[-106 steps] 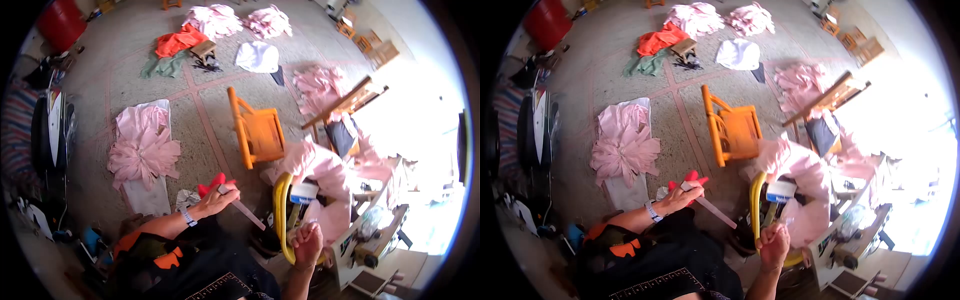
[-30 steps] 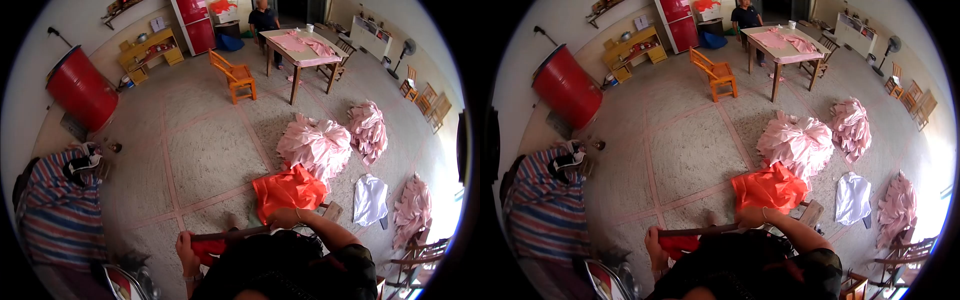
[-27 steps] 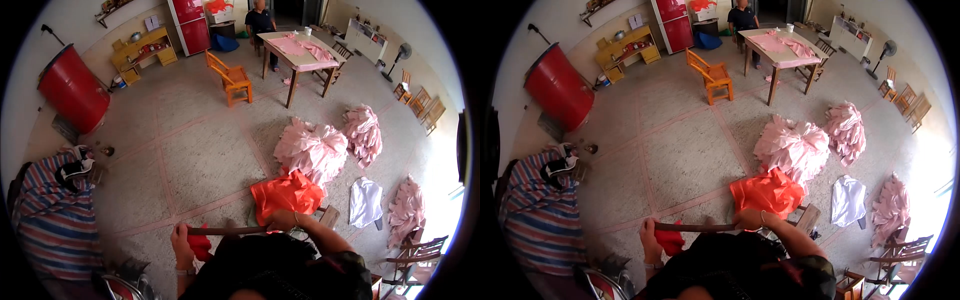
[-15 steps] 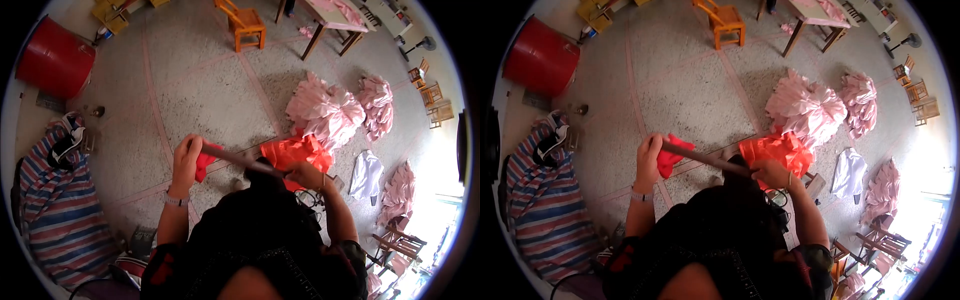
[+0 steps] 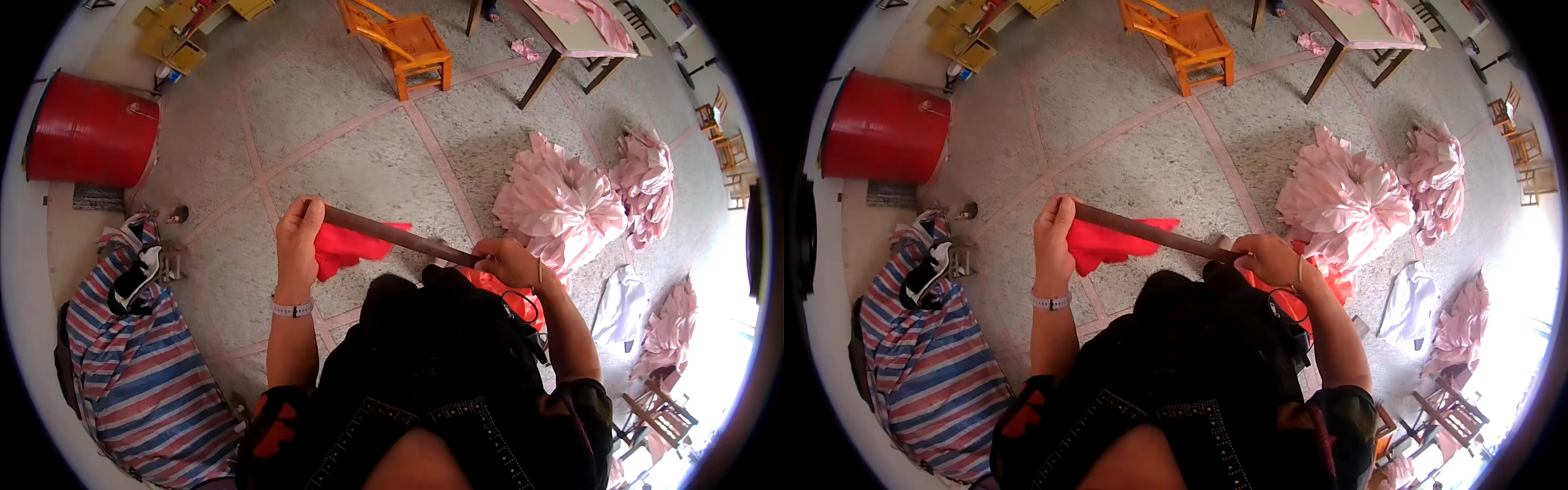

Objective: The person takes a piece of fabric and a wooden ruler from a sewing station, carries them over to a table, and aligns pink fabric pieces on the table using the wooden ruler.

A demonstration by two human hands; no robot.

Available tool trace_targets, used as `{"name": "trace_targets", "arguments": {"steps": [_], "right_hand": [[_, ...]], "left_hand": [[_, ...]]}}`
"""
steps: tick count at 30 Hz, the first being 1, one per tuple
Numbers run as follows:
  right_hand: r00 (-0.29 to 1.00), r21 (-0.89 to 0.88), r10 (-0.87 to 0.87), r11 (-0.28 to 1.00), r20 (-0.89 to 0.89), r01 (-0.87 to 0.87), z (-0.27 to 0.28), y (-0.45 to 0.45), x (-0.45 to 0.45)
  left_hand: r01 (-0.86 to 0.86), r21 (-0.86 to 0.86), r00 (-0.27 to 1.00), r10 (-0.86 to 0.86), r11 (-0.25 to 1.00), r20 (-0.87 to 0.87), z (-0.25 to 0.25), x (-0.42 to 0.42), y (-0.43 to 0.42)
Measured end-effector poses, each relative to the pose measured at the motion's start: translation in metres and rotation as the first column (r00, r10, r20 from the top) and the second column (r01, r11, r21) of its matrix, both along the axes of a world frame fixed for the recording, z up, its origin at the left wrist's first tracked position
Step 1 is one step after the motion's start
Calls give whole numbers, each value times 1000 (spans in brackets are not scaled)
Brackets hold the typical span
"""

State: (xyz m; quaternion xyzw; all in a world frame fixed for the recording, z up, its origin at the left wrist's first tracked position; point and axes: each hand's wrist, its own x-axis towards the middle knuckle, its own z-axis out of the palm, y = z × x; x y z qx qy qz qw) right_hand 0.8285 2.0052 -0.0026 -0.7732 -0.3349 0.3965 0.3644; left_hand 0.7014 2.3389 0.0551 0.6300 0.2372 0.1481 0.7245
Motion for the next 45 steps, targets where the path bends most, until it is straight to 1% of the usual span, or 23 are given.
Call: {"name": "trace_targets", "arguments": {"steps": [1, 4, 7, 10, 13, 14, 17, 18, 20, 22, 23, 25, 28, 29, 31, 32, 35, 38, 40, 41, 43, 44, 45], "right_hand": [[1000, 12, -7, 1000, 18, 7, 2, 6, 14], [997, 16, -49, 999, 67, 48, -1, 23, 52], [994, 8, -95, 995, 55, 94, -8, 36, 88], [980, -21, -198, 980, 15, 198, -8, 51, 120], [959, -69, -272, 958, 77, 277, -8, 69, 154], [950, -74, -301, 949, 87, 307, -7, 75, 164], [916, -41, -394, 916, 73, 398, 4, 92, 186], [902, -31, -417, 906, 106, 423, 1, 97, 193], [886, -36, -454, 888, 98, 459, 3, 107, 210], [867, -75, -490, 865, 89, 496, 7, 117, 219], [854, -62, -515, 853, 72, 519, 3, 118, 221], [831, -37, -555, 830, 46, 557, -4, 120, 227], [829, -87, -558, 825, 33, 559, -4, 116, 248], [824, -80, -565, 820, 39, 566, -6, 114, 255], [819, -59, -572, 816, 49, 574, -9, 110, 272], [820, -74, -572, 817, 23, 572, -9, 107, 283], [821, -86, -569, 821, -36, 565, -14, 99, 327], [821, -42, -567, 824, -64, 565, -29, 84, 377], [822, 11, -567, 823, -61, 568, -41, 71, 418], [798, 13, -591, 803, -116, 596, -45, 65, 437], [743, -9, -626, 766, -236, 642, -44, 52, 473], [734, 21, -625, 758, -266, 652, -44, 45, 489], [726, 54, -622, 748, -292, 662, -46, 39, 507]], "left_hand": [[-4, 17, 1000, 4, 1000, 0, -1, 14, 6], [3, -52, 1000, -3, 999, 8, -9, 61, 24], [86, -66, 996, -86, 994, 0, -8, 113, 42], [137, -31, 990, -136, 990, 31, -19, 170, 63], [211, -73, 977, -208, 975, 50, -35, 235, 91], [231, -113, 972, -225, 966, 64, -37, 257, 99], [316, -175, 949, -310, 932, 59, -27, 313, 117], [350, -150, 937, -343, 925, 71, -24, 337, 124], [414, -116, 910, -409, 903, 70, -26, 368, 132], [445, -128, 895, -442, 886, 53, -29, 392, 135], [458, -130, 889, -456, 879, 49, -30, 405, 136], [463, -141, 886, -463, 875, 39, -31, 425, 134], [476, -182, 877, -479, 860, 30, -35, 452, 128], [481, -196, 873, -487, 854, 25, -36, 460, 126], [461, -228, 884, -465, 858, 36, -36, 478, 121], [449, -238, 891, -451, 861, 47, -36, 489, 118], [414, -201, 910, -411, 887, 63, -44, 524, 116], [324, -23, 946, -322, 946, 43, -51, 562, 113], [296, -49, 955, -295, 954, 39, -50, 591, 101], [286, -64, 958, -285, 956, 23, -50, 603, 96], [293, -147, 955, -297, 945, -3, -49, 623, 80], [291, -192, 954, -299, 937, -11, -49, 633, 70], [302, -164, 950, -311, 939, -31, -48, 645, 60]]}}
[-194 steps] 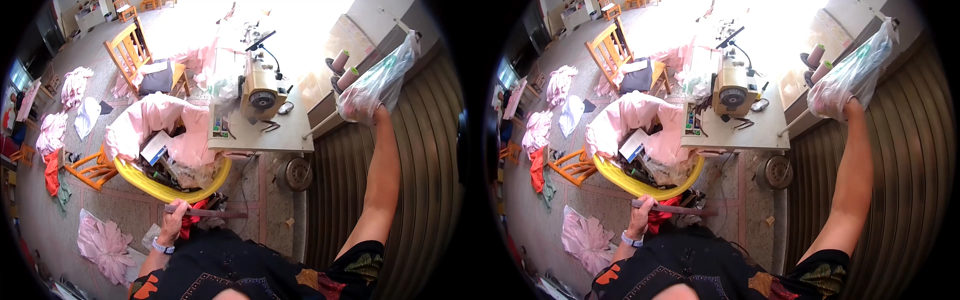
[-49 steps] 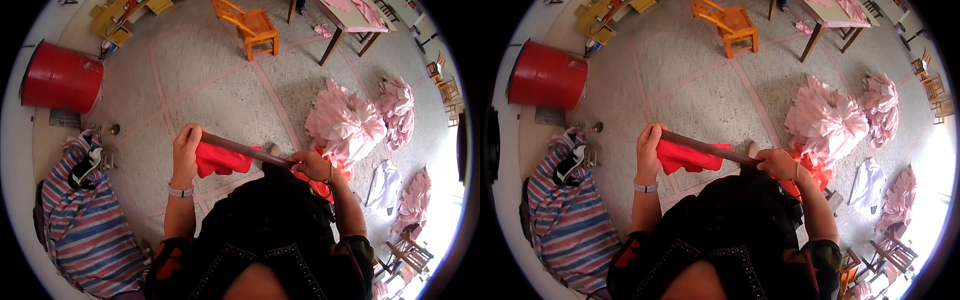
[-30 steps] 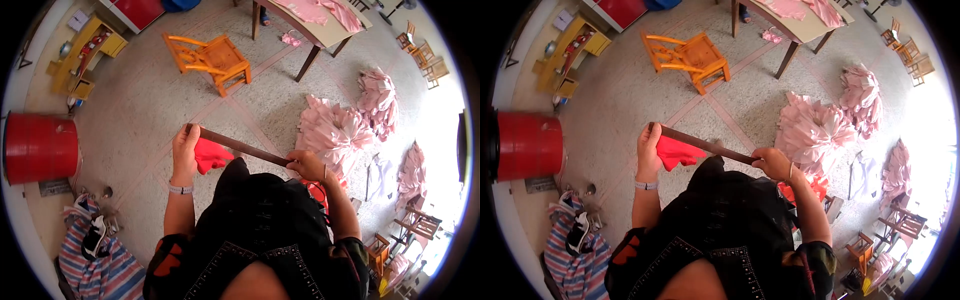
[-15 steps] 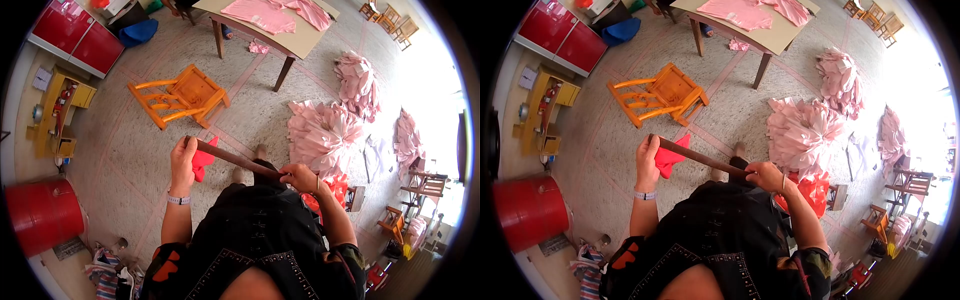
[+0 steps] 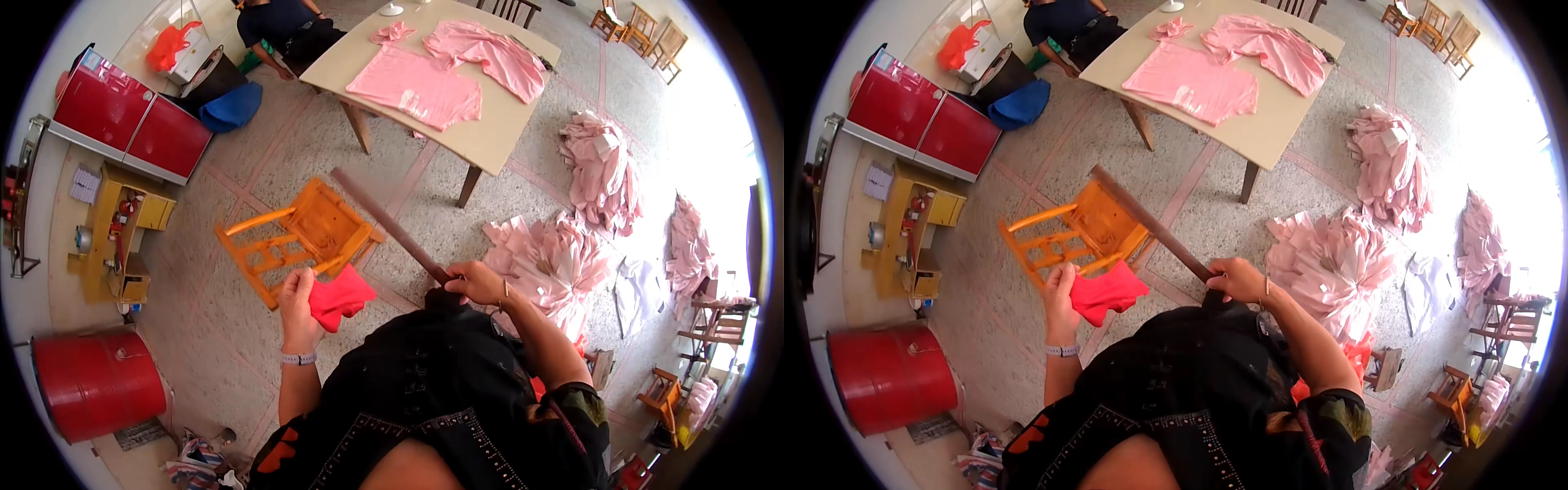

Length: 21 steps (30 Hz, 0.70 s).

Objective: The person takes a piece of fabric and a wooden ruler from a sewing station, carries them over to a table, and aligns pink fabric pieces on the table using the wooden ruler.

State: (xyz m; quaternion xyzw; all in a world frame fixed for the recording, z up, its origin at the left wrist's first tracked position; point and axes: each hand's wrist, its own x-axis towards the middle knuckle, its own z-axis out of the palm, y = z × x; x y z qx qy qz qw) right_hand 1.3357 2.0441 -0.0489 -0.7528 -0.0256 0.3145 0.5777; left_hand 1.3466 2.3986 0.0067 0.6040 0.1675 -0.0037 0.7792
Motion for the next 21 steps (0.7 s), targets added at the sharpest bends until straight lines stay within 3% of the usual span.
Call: {"name": "trace_targets", "arguments": {"steps": [5, 8, 16, 21], "right_hand": [[988, 108, -33, 993, -150, 50, 0, -10, 78], [965, 230, -152, 952, -214, 201, -15, -9, 111], [855, 240, -284, 878, -433, 414, -55, -1, 180], [822, 212, -339, 856, -458, 471, -80, 0, 223]], "left_hand": [[101, 87, 992, -94, 991, -81, -14, 35, -34], [133, 100, 984, -119, 986, -131, -29, 54, -45], [267, 166, 949, -229, 949, -216, -61, 115, -64], [342, 147, 915, -293, 928, -276, -82, 168, -70]]}}
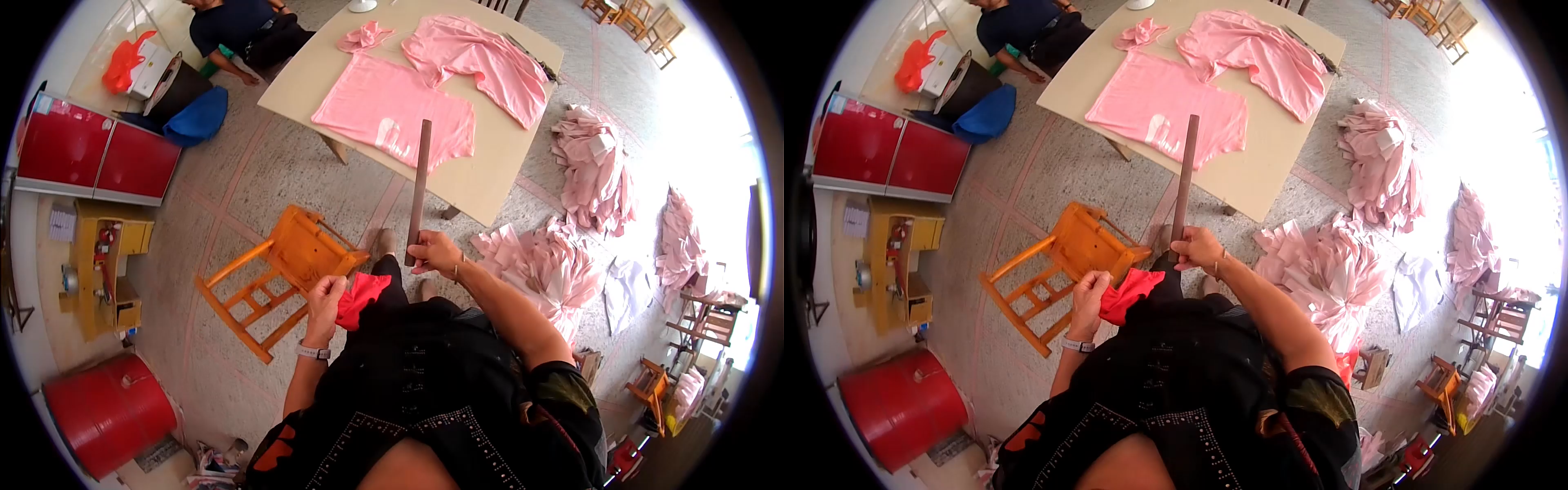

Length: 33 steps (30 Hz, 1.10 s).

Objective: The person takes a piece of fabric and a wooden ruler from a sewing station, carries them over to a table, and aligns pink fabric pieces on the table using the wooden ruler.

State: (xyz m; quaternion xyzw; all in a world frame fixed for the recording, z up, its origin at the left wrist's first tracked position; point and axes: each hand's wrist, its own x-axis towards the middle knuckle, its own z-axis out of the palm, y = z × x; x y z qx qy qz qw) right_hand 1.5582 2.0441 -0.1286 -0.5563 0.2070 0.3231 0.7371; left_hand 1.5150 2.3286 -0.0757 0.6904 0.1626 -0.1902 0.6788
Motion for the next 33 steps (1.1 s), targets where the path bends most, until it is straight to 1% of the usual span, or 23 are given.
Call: {"name": "trace_targets", "arguments": {"steps": [7, 8, 11, 12, 15, 16, 18, 21, 25, 27, 30, 33], "right_hand": [[986, -41, -140, 990, -89, 137, -22, 17, 67], [986, -56, -138, 990, -91, 133, -31, 20, 78], [974, -98, -196, 978, -115, 185, -41, 31, 100], [965, -104, -229, 971, -131, 216, -46, 35, 104], [945, -139, -285, 954, -161, 264, -56, 42, 107], [939, -136, -299, 951, -168, 278, -57, 43, 107], [930, -123, -319, 946, -183, 300, -57, 47, 109], [923, -148, -329, 941, -198, 304, -65, 51, 108], [915, -138, -325, 944, -238, 299, -69, 53, 105], [910, -144, -316, 947, -267, 287, -66, 54, 103], [914, -156, -310, 948, -263, 277, -55, 52, 105], [912, -145, -296, 954, -285, 264, -61, 51, 102]], "left_hand": [[70, -27, 995, -71, 997, -70, -33, 85, 23], [79, -31, 994, -81, 996, -79, -36, 97, 28], [128, -21, 980, -130, 992, -149, -15, 134, 36], [118, -35, 979, -123, 992, -165, -4, 145, 36], [161, 22, 975, -156, 987, -158, -19, 171, 53], [139, 12, 982, -137, 990, -131, -26, 177, 55], [147, -2, 979, -146, 989, -142, -29, 189, 59], [181, -18, 970, -182, 983, -159, -35, 204, 63], [222, -19, 963, -222, 975, -154, -38, 215, 63], [226, -14, 961, -226, 974, -159, -41, 217, 63], [236, 16, 961, -231, 972, -150, -42, 219, 61], [246, 22, 959, -241, 969, -148, -40, 219, 58]]}}
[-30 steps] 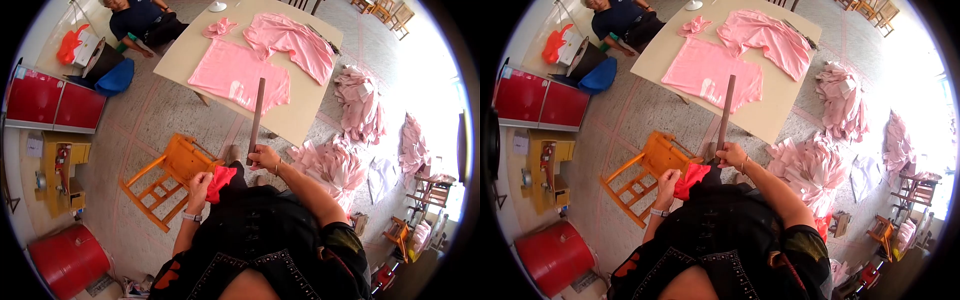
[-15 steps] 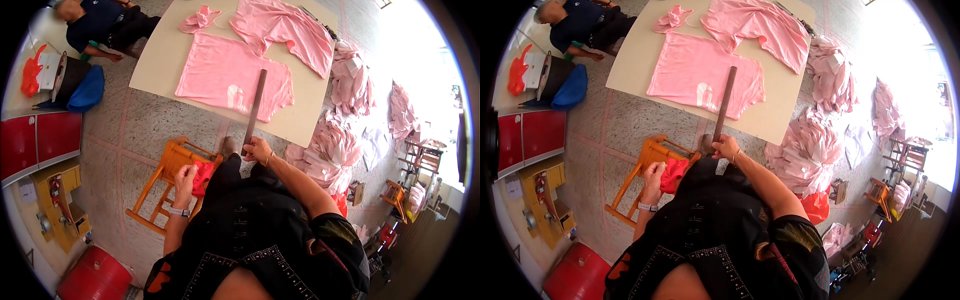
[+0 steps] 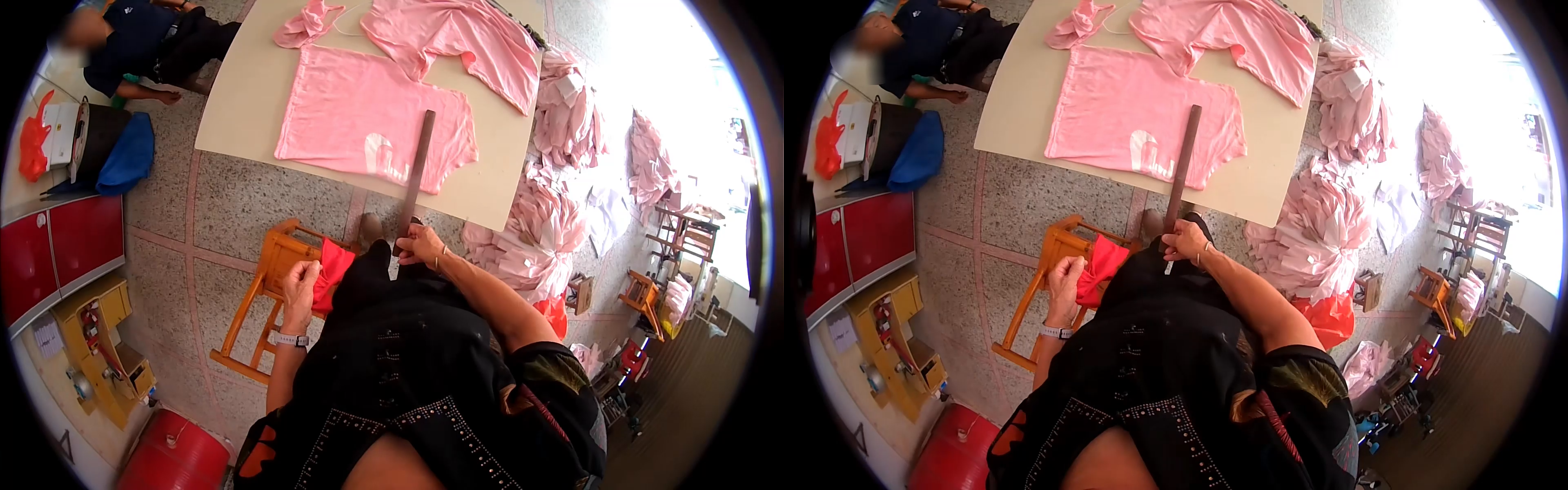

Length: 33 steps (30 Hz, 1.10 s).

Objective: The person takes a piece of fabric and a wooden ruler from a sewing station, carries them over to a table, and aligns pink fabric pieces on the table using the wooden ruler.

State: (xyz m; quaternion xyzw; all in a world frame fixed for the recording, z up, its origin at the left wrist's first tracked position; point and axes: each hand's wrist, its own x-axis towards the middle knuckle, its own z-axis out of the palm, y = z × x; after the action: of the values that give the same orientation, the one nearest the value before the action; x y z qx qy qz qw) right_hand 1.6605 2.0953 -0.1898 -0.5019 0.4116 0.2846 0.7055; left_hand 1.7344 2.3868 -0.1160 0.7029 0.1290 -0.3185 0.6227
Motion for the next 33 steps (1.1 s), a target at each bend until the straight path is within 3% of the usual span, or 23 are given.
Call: {"name": "trace_targets", "arguments": {"steps": [13, 33], "right_hand": [[999, 47, 40, 998, -23, -39, -2, -5, -5], [998, 58, 64, 996, 1, -64, -8, -16, -6]], "left_hand": [[87, 27, 996, -88, 996, 21, -2, -2, -11], [77, 51, 997, -78, 996, 26, 6, -6, -22]]}}
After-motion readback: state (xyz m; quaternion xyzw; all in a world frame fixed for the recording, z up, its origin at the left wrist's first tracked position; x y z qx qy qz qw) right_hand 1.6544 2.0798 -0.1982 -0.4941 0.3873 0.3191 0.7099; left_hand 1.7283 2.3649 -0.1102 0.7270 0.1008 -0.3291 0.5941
